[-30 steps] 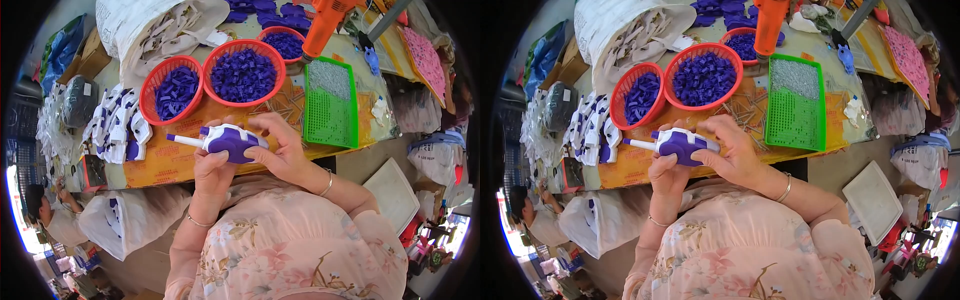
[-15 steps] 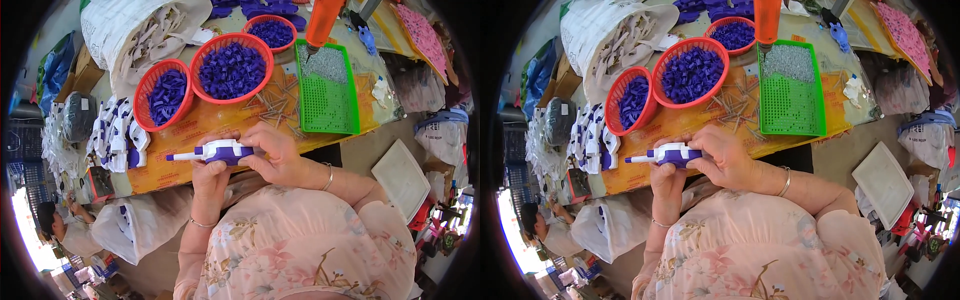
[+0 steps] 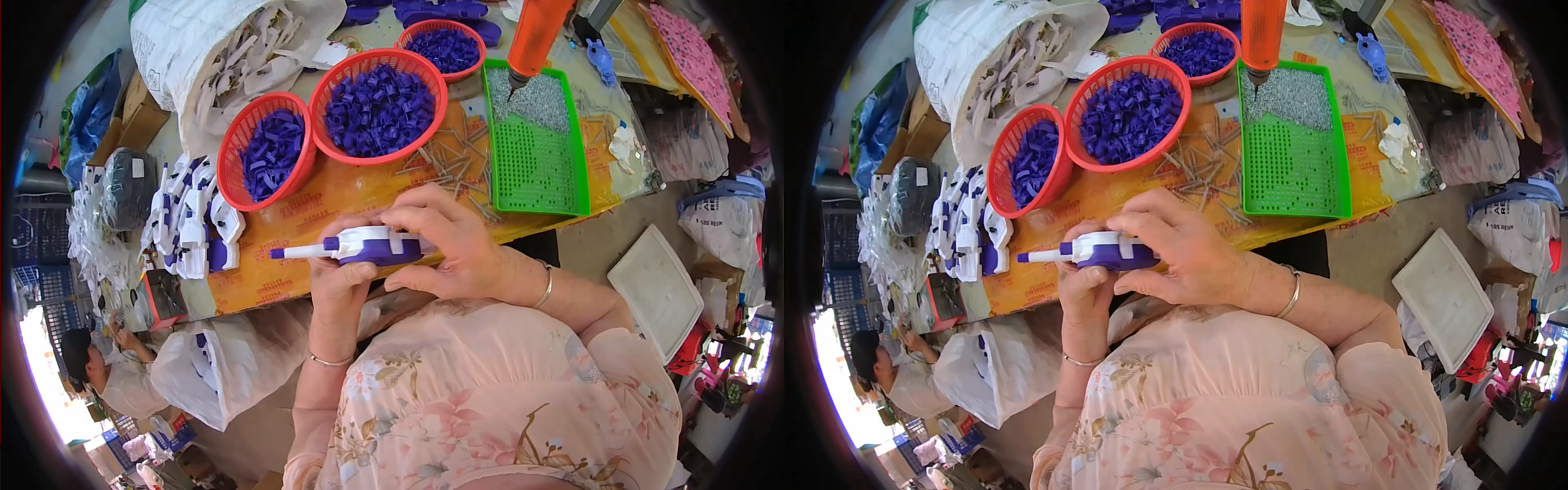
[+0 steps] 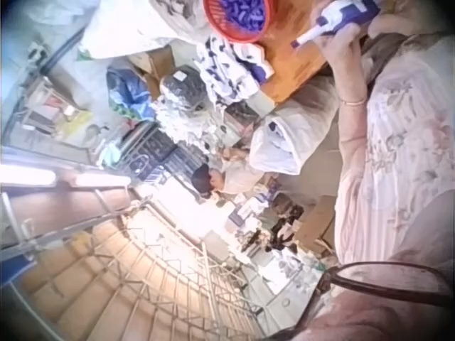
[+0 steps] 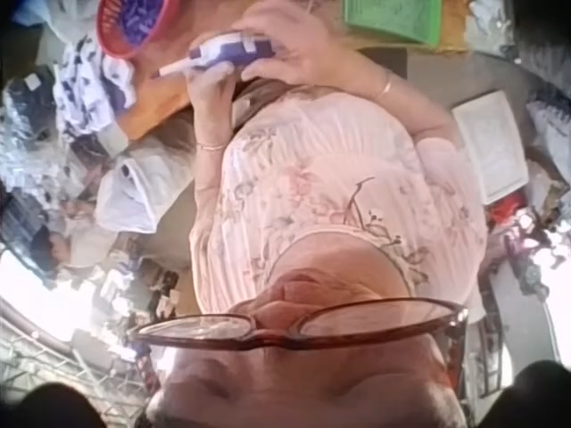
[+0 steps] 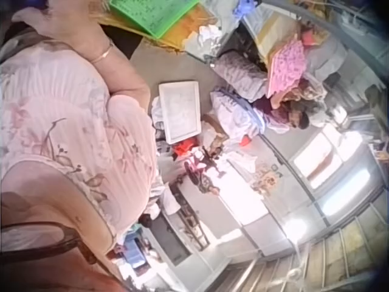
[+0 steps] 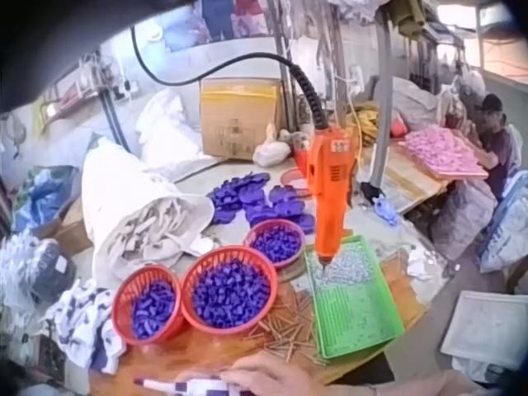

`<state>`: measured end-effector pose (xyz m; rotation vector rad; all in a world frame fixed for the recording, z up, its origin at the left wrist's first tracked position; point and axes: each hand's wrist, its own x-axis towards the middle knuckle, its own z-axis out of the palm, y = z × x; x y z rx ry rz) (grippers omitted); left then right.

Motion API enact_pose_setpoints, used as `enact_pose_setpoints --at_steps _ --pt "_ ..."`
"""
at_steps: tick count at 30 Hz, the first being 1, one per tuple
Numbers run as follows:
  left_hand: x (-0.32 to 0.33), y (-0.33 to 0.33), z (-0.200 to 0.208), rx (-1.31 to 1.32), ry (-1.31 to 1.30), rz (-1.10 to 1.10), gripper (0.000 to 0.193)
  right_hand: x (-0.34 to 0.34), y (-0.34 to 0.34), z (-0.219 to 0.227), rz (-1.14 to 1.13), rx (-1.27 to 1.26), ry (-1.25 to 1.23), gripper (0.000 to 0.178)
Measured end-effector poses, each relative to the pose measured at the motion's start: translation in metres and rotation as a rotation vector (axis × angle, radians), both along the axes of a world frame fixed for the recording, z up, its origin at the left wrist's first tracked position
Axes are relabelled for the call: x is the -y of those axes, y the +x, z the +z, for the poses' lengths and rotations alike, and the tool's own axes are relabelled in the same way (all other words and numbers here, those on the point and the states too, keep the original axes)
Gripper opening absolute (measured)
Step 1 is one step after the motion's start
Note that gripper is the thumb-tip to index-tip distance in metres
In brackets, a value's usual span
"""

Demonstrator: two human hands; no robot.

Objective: Assembling a plastic toy gun by fitting internal components together and applying glue with a glue gun.

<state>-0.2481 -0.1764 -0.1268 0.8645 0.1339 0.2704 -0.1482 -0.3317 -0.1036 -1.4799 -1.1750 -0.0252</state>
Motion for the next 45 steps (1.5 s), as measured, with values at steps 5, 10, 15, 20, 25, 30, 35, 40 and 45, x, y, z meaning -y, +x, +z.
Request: enact_pose_setpoints --at_steps 5,10,15,20,25,30,35,40,45 --pt "0.002 0.003 0.009 -0.119 0.117 0.032 0.068 -0.002 0.001 -0.005 -0.009 -0.126 -0.13 0.048" --pt "0.018 0.007 0.025 -0.119 0.403 0.099 0.064 -0.004 0.008 -0.022 0.15 -1.084 0.276 0.043" --pt "0.022 -0.005 0.01 -0.214 0.696 0.0 0.035 0.001 0.006 -0.033 0.224 -1.293 0.263 0.04" --pt "0.021 -0.003 0.028 -0.125 1.16 0.076 0.028 0.001 0.013 -0.042 0.222 -1.094 0.245 0.056" --pt "0.024 -0.005 0.029 -0.107 1.242 0.048 0.03 0.002 0.012 -0.039 0.26 -1.239 0.213 0.07" --pt "0.02 -0.006 0.03 -0.069 1.354 0.029 0.028 0.001 0.007 -0.037 0.263 -1.292 0.275 0.044" --pt "0.018 -0.003 0.029 -0.03 1.367 0.063 0.029 -0.005 0.008 -0.035 0.248 -1.278 0.305 0.043" --pt "0.02 -0.001 0.028 -0.075 1.214 0.065 0.036 -0.003 0.011 -0.036 0.256 -1.293 0.322 0.054" --pt "0.01 -0.003 0.016 -0.114 1.057 0.151 0.038 0.001 0.011 -0.039 0.228 -1.049 0.236 0.045"
